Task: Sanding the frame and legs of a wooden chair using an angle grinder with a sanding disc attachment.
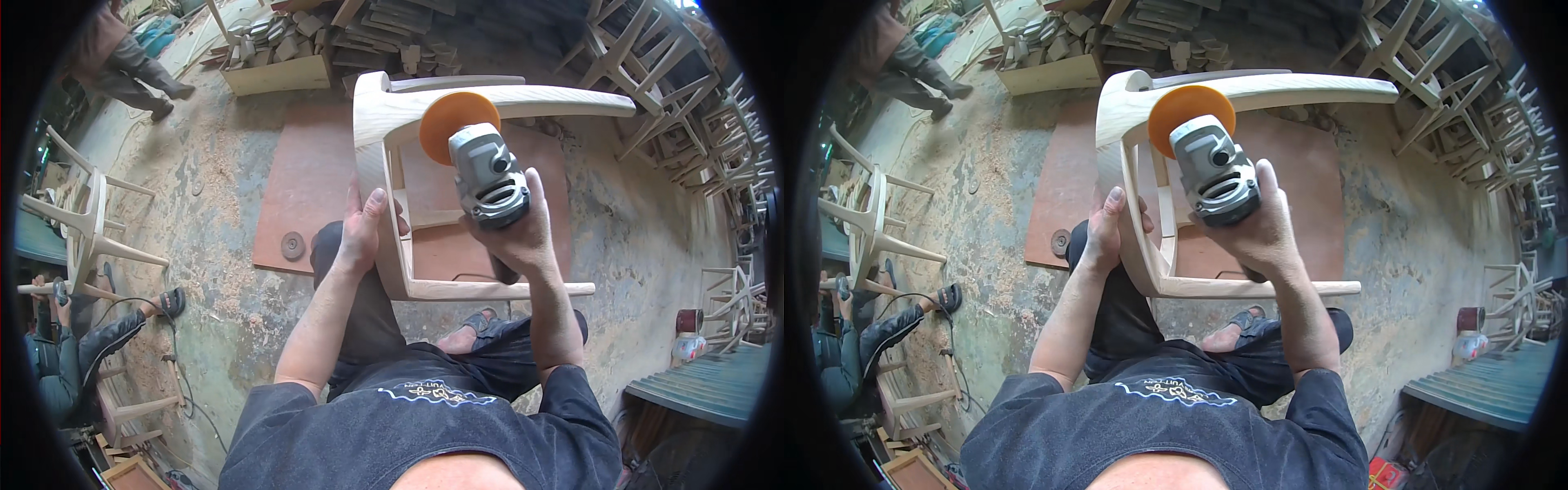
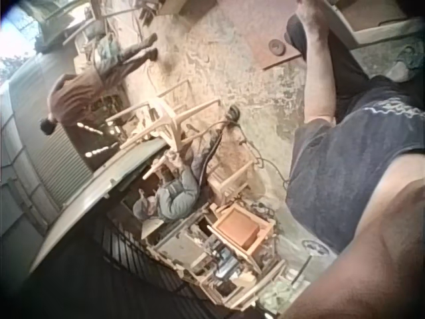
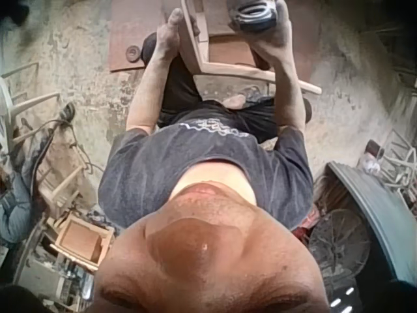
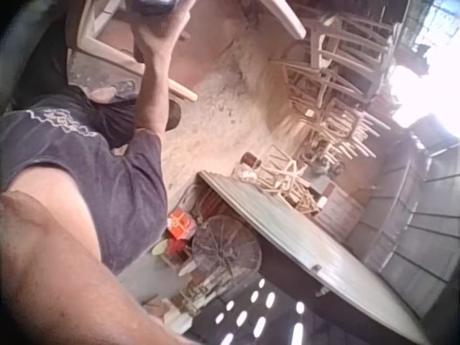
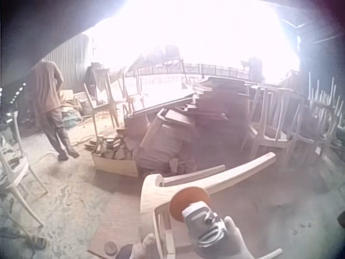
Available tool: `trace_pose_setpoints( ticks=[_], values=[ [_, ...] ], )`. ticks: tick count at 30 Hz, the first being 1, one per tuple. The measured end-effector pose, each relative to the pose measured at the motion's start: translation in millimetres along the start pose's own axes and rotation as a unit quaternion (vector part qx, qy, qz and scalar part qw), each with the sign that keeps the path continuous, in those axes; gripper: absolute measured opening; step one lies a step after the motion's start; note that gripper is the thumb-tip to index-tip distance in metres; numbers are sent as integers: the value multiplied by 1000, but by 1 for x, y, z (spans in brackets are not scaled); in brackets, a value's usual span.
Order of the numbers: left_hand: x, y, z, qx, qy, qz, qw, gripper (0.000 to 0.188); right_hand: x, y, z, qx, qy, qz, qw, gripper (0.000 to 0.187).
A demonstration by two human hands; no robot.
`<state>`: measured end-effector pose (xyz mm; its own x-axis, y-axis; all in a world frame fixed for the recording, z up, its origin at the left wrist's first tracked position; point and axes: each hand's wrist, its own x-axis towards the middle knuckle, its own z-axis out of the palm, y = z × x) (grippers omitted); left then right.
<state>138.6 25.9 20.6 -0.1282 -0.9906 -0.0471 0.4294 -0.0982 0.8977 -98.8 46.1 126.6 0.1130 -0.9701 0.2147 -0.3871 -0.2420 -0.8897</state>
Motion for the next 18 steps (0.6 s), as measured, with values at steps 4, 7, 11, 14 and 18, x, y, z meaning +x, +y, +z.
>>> trace_pose_setpoints(
  ticks=[4, 7, 11, 14, 18],
  values=[
    [3, 2, 3, -40, -2, 12, 999, 78, 11, 2, 27, 36, 1, 19, 999, 62],
    [6, -2, 1, -53, -11, 24, 998, 83, 16, 2, 38, 26, 3, 18, 999, 61],
    [7, 0, 2, -45, -21, 30, 998, 85, 20, 1, 46, 26, 7, 29, 999, 61],
    [8, -2, 2, -46, -19, 24, 998, 89, 21, 0, 49, 27, 3, 26, 999, 61],
    [7, -3, 2, -38, -5, 18, 999, 84, 22, -1, 52, 7, 2, 31, 999, 61]
  ],
)
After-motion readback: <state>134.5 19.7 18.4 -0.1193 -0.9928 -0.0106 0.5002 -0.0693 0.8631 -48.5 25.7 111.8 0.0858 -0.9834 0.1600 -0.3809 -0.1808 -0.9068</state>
